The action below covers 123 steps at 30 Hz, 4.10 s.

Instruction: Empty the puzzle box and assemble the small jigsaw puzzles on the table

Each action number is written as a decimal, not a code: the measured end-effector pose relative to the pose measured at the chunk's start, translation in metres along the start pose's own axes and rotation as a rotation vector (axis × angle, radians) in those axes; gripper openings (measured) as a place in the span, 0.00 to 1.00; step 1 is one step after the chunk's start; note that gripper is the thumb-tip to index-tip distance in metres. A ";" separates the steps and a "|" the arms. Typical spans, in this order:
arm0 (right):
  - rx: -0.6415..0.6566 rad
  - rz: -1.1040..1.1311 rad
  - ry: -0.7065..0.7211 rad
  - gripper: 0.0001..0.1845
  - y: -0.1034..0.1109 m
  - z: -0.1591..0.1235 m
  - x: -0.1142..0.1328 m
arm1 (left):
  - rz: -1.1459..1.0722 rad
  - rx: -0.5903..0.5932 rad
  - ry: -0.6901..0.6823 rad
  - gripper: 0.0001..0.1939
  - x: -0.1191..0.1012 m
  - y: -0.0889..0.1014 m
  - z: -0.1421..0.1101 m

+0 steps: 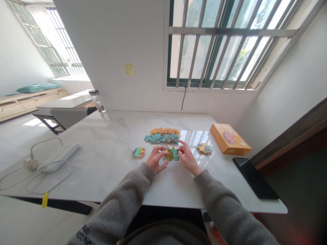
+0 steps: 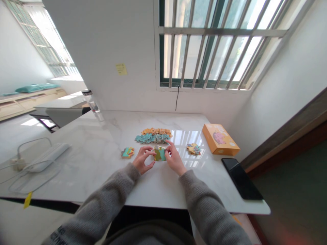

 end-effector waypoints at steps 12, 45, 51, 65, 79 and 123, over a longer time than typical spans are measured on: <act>0.051 0.031 0.045 0.29 -0.002 -0.001 0.005 | 0.172 -0.053 -0.009 0.16 0.002 0.004 0.000; 0.057 -0.254 0.165 0.22 0.002 -0.006 0.008 | 0.337 0.035 0.366 0.17 0.092 0.116 -0.051; 0.073 -0.268 0.167 0.22 0.002 -0.005 0.007 | 0.314 0.069 0.436 0.19 0.097 0.111 -0.051; 0.074 -0.337 0.192 0.17 0.004 -0.005 0.011 | 0.128 -0.172 0.518 0.16 0.102 0.138 -0.051; 0.209 -0.512 0.495 0.20 -0.038 -0.022 0.042 | 0.236 -0.124 0.455 0.14 0.096 0.127 -0.049; 0.352 -0.622 0.499 0.13 -0.147 0.022 0.053 | 0.438 -0.220 0.776 0.13 0.116 0.183 -0.096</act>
Point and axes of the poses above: each hand's wrist, its own z-axis towards the middle knuckle, its own y-axis out of the back of the hand, x = y × z, the point moved 2 cm from there along z, towards the middle knuckle, and after that the axes turned 7 degrees about -z, right-handed, at the moved point
